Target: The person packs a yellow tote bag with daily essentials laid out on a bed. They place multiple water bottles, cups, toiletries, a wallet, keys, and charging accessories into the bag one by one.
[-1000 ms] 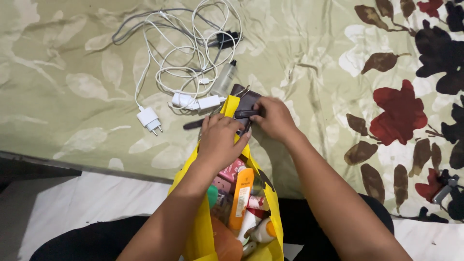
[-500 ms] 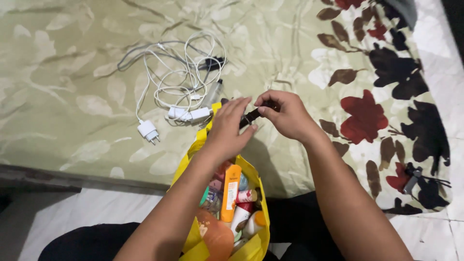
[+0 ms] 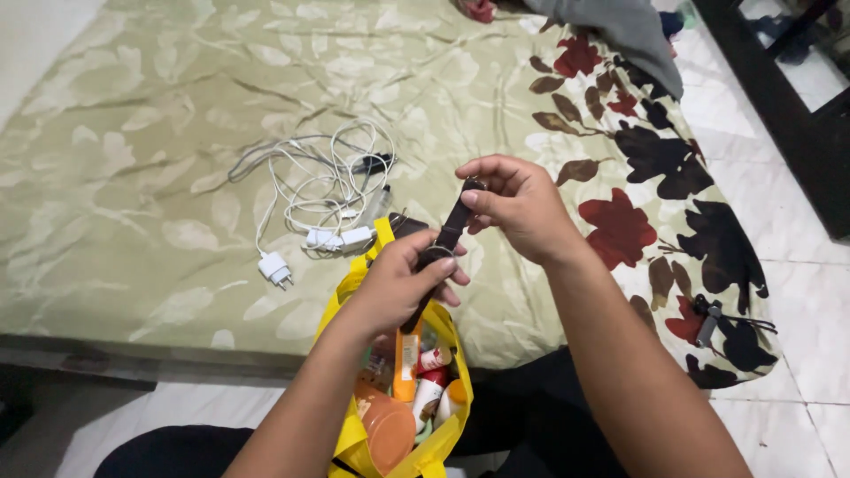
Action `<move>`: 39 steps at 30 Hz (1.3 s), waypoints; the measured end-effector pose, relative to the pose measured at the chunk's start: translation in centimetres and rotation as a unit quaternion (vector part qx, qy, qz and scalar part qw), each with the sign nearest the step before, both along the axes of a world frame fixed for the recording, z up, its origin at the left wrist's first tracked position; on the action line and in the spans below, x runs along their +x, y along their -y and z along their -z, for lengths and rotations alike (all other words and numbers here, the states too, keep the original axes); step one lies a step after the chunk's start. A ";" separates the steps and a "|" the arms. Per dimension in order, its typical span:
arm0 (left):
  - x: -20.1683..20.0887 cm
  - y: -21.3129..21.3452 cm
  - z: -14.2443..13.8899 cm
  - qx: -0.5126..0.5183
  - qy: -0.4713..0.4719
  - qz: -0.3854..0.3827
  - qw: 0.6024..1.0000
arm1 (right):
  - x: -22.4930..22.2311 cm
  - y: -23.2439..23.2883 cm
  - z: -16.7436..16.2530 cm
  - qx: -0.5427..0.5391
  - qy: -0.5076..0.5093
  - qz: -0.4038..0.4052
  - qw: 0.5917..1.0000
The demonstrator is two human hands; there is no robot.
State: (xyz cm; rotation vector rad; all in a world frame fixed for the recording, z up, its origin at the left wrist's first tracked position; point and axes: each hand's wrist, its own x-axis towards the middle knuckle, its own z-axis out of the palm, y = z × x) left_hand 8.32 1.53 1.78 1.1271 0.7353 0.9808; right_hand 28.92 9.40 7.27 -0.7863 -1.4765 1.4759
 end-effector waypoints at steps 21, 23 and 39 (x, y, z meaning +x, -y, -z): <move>-7.6 5.3 -1.2 -0.069 -0.051 0.063 0.994 | 1.1 0.3 3.0 -0.131 -0.047 0.038 0.990; -7.4 5.7 -1.5 -0.073 -0.054 0.064 0.994 | 1.2 0.1 3.2 -0.133 -0.048 0.031 0.989; -8.6 6.8 0.4 -0.045 -0.080 0.079 0.993 | 0.6 -0.6 3.4 -0.161 -0.027 0.023 0.986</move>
